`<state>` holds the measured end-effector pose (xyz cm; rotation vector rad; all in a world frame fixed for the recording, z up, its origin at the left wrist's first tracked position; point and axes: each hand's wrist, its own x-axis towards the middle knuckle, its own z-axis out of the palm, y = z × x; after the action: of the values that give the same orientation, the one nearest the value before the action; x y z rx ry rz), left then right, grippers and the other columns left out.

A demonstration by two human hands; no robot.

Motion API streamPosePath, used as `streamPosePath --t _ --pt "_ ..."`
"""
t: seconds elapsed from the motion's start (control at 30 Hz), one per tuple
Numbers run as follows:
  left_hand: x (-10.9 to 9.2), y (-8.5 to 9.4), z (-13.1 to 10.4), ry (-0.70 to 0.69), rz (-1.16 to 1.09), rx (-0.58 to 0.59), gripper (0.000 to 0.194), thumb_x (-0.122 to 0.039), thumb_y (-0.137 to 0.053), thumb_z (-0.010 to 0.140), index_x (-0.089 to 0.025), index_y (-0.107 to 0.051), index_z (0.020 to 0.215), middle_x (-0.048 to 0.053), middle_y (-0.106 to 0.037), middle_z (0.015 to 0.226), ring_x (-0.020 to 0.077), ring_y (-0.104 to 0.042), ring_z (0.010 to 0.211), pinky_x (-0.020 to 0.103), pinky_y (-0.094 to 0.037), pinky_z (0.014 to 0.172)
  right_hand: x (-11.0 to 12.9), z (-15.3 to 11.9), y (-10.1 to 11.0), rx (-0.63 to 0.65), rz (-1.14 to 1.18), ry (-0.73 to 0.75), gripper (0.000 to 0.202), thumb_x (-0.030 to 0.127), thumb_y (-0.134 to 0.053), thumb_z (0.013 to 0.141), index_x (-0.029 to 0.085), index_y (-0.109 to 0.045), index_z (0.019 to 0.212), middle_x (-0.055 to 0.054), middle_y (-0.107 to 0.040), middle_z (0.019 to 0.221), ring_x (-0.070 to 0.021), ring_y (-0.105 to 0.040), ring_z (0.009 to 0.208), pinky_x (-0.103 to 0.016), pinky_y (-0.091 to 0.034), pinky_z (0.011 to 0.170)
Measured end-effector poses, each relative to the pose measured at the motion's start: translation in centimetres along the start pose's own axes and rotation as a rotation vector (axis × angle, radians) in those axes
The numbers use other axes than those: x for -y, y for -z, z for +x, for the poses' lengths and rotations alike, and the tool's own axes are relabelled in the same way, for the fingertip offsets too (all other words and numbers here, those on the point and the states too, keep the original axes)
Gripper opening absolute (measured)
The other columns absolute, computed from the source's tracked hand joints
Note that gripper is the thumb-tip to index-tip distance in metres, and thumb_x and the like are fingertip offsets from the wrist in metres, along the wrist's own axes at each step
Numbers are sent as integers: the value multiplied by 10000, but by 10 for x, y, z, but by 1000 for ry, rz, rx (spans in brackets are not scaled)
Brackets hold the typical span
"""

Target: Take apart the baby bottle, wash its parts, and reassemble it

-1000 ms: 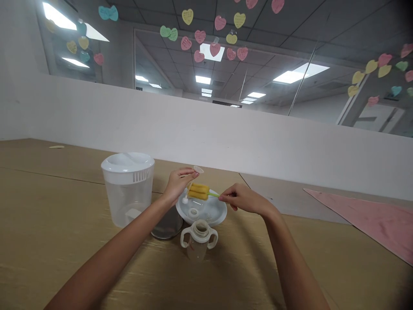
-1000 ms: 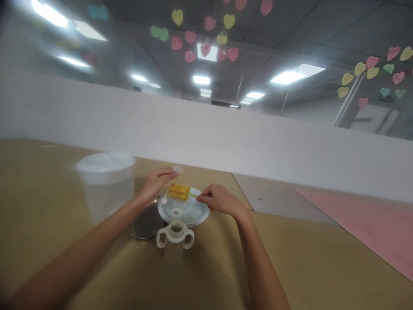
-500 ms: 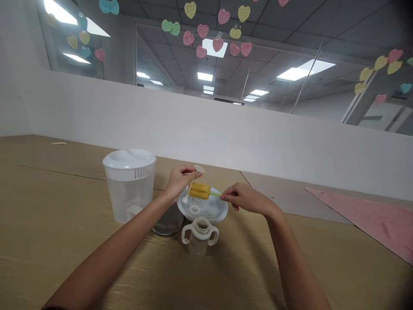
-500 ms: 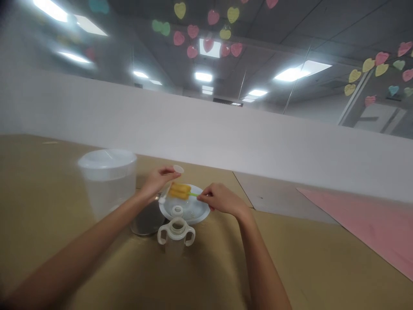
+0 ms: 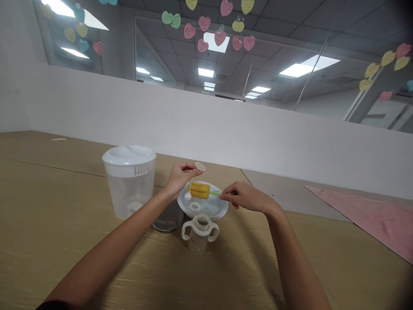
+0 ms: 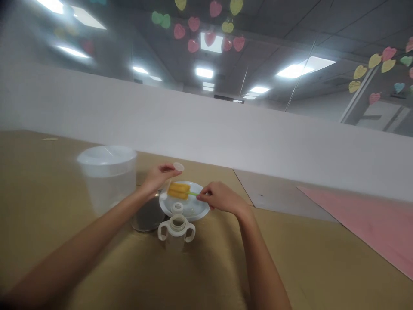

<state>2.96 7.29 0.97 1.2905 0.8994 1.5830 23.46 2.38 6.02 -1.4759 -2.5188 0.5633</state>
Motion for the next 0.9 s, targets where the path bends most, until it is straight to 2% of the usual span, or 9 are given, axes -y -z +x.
streamPosePath --t 0.13,0.2,0.33,0.5,0.67,0.77,0.83,0.9 --pt "-4 0 -1 19 -10 -1 226 -222 -758 526 -137 -620 682 27 -656 741 159 -598 749 273 -456 711 1 -1 2 -204 25 -39 420 460 -380 817 160 -471 536 13 -476 520 -84 -357 475 -231 -264 475" --pt "-4 1 -1 18 -7 -2 217 -218 -752 534 -137 -628 693 29 -656 747 160 -597 755 275 -457 721 1 -1 3 -230 33 -52 424 463 -380 816 162 -460 528 15 -476 519 -84 -356 474 -232 -262 472" --pt "-1 2 1 19 3 -12 236 -247 -758 528 -138 -625 690 32 -659 752 166 -600 770 284 -453 743 -1 0 2 -152 36 -29 395 458 -404 806 159 -516 573 19 -467 517 -87 -351 483 -233 -260 476" --pt "0 4 2 -19 4 22 260 -292 -762 528 -150 -610 683 33 -675 761 176 -612 811 298 -444 785 1 -1 -1 38 7 3 360 435 -461 779 152 -555 577 20 -466 496 -83 -359 477 -228 -265 476" --pt "-4 4 1 -10 64 52 276 -296 -760 530 -156 -606 712 33 -682 753 173 -621 775 292 -455 751 3 -2 1 -51 7 8 378 429 -416 802 153 -532 572 16 -470 519 -79 -347 478 -227 -253 466" --pt "-6 7 3 -34 116 67 265 -297 -753 537 -163 -616 721 24 -681 742 154 -616 720 272 -457 715 1 -4 3 -16 11 -5 395 437 -406 801 158 -482 532 15 -461 504 -79 -338 463 -231 -237 450" --pt "-8 13 6 -36 193 88 259 -308 -743 545 -164 -627 726 17 -672 683 147 -603 636 268 -456 656 0 -5 5 5 13 -11 395 442 -406 800 162 -474 529 12 -469 502 -81 -345 458 -233 -239 449" --pt "-10 22 11 -34 362 129 239 -313 -731 551 -163 -639 714 10 -644 590 151 -579 550 267 -443 584 0 -6 5 -3 7 -21 401 451 -407 800 164 -473 527 6 -484 511 -82 -351 455 -236 -244 450"
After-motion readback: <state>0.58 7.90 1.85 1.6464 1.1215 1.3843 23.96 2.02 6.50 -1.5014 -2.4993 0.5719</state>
